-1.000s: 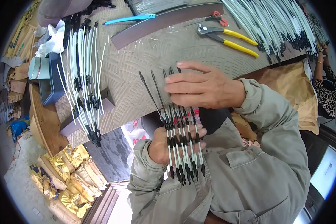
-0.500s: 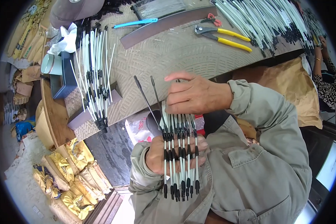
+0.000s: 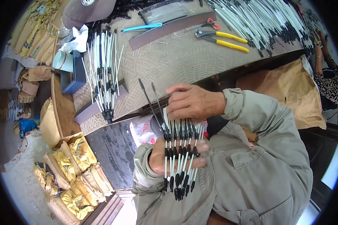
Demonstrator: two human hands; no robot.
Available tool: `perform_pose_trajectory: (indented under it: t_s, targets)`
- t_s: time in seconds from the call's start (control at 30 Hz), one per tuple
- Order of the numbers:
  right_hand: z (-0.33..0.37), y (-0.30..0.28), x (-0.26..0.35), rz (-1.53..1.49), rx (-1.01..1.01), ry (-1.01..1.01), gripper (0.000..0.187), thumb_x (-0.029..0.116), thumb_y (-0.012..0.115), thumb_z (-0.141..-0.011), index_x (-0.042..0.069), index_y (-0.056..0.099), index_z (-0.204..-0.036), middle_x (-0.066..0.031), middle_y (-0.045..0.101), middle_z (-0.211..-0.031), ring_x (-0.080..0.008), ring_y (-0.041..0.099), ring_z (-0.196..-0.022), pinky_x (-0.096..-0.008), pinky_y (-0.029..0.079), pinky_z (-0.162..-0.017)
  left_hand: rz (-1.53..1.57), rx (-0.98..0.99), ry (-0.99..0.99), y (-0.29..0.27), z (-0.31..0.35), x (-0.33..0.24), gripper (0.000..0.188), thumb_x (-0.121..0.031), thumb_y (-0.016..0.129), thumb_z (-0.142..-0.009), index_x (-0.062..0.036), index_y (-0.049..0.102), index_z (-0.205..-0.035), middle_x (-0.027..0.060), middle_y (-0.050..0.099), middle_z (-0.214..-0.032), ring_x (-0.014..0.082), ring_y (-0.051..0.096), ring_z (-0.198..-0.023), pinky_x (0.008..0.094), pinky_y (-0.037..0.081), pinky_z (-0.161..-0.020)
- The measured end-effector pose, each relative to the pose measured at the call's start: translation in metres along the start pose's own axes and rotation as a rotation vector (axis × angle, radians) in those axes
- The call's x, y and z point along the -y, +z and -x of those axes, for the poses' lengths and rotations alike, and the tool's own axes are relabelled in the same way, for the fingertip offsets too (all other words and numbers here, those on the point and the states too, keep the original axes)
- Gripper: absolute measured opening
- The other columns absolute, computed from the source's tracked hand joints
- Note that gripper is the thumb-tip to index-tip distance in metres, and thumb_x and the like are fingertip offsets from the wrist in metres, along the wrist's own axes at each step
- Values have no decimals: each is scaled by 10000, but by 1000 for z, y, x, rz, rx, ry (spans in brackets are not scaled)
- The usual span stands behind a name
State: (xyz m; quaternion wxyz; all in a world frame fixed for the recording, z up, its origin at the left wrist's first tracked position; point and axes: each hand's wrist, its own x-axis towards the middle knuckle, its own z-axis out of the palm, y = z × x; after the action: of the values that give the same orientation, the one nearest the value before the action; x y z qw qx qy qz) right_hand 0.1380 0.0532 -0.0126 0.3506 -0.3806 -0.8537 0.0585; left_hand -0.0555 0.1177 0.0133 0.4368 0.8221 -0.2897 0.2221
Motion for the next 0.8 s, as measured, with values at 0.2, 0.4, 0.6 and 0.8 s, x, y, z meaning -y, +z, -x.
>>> perform_pose_trajectory:
  t_s: [0.2, 0.4, 0.6, 0.8]
  targets:
    - [-4, -29, -6, 361, -43, -84, 176, 135, 575, -748, 70, 582, -912, -48, 586, -939, -168, 564, -886, -383, 411, -944, 130, -123, -153, 6, -5, 2, 272, -35, 663, -726, -29, 654, -998, 188, 639, -1007, 309, 627, -955, 390, 510, -817]
    - [-25, -47, -72, 624, 207, -135, 230, 144, 508, -787, 81, 544, -1005, -45, 558, -1028, -172, 513, -1036, -377, 308, -1041, 932, -633, -920, 30, 11, 44, 266, -33, 579, -807, 5, 604, -1069, 193, 619, -1042, 264, 610, -965, 331, 488, -834]
    - [-13, -73, -95, 996, 92, 228, 414, 186, 509, -804, 118, 485, -1212, -30, 488, -1251, -196, 396, -1233, -397, 273, -1062, 388, -559, -553, 39, -11, 65, 228, 108, 632, -711, -14, 678, -898, 167, 650, -980, 246, 622, -948, 342, 473, -845]
    - [4, -19, -66, 208, 260, 131, 521, 323, 504, -863, 177, 362, -1342, -16, 338, -1409, -182, 277, -1319, -431, 171, -1093, 285, -538, -629, 35, -17, 59, 307, 136, 620, -709, -26, 653, -967, 129, 648, -1019, 196, 615, -948, 297, 469, -842]
